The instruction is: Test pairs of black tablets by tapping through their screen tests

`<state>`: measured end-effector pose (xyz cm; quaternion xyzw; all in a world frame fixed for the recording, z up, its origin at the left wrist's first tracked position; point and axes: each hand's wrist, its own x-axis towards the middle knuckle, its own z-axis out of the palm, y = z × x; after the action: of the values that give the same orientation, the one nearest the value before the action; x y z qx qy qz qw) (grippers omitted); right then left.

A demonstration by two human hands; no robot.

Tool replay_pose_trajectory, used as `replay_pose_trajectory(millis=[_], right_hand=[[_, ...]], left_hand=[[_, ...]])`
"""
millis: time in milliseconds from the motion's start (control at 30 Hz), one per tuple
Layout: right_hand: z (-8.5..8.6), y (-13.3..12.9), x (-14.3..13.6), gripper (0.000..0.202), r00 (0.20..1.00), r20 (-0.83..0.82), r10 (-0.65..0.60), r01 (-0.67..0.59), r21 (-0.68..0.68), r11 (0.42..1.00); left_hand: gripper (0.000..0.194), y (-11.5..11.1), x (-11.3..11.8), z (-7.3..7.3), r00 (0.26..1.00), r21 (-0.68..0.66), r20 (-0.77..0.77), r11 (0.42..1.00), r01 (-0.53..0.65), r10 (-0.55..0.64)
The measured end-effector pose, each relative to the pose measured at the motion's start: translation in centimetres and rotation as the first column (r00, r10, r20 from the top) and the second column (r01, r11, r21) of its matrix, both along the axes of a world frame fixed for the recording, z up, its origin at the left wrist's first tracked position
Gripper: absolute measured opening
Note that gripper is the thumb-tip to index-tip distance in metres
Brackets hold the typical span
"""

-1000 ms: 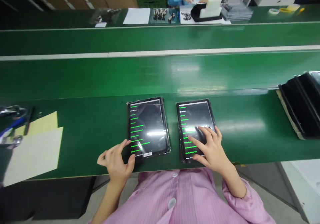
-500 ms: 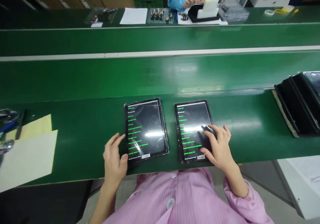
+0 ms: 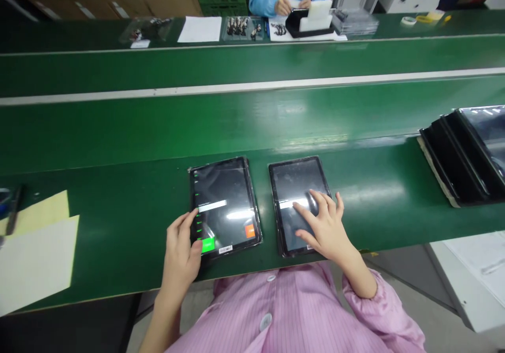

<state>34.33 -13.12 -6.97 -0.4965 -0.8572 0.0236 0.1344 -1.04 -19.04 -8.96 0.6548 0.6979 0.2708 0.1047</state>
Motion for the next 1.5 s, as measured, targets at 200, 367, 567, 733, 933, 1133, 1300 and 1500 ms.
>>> replay_pose_trajectory(millis=[200, 367, 567, 733, 933, 1133, 1300, 1500], right_hand=[[-0.1, 1.1, 2.0, 0.054, 0.993, -0.116, -0.031, 0.029, -0.013, 0.999], [-1.2, 7.5, 4.7, 0.063, 0.845, -0.530, -0.069, -0.037, -0.188, 0.982], [-2.6, 16.5, 1.6, 0.059, 0.591, -0.744, -0.312, -0.136, -0.473, 0.870], [-3.0, 16.7, 0.1, 0.044, 0.482, -0.746, -0.459, -0.077, -0.559, 0.826], [-2.8, 14.8, 0.6, 0.042, 0.548, -0.737, -0.395, -0.116, -0.535, 0.837], [-2.4, 14.8, 0.5, 0.053, 0.512, -0.748, -0.422, -0.202, -0.582, 0.788], [-2.9, 14.7, 0.4, 0.043, 0.460, -0.756, -0.465, -0.173, -0.590, 0.789], [-1.9, 14.8, 1.7, 0.059, 0.525, -0.756, -0.392, -0.322, -0.602, 0.730]], left_hand=[[0.075, 0.9, -0.9, 0.4, 0.999, -0.027, -0.024, 0.999, -0.039, 0.038], [0.072, 7.4, -2.8, 2.2, 0.997, -0.046, -0.031, 0.996, 0.073, -0.074], [0.051, 20.5, -1.0, 4.9, 0.914, -0.327, 0.005, 0.863, 0.385, -0.405], [0.038, 23.9, 0.8, 5.4, 0.870, -0.394, 0.055, 0.790, 0.470, -0.491], [0.026, 23.3, 1.4, 4.7, 0.823, -0.421, 0.120, 0.723, 0.548, -0.555], [0.037, 23.4, 1.5, 4.8, 0.793, -0.439, 0.216, 0.669, 0.600, -0.570], [0.031, 23.5, 1.8, 4.6, 0.828, -0.459, 0.182, 0.699, 0.548, -0.530], [0.046, 23.6, 1.1, 5.4, 0.756, -0.470, 0.232, 0.610, 0.638, -0.612]])
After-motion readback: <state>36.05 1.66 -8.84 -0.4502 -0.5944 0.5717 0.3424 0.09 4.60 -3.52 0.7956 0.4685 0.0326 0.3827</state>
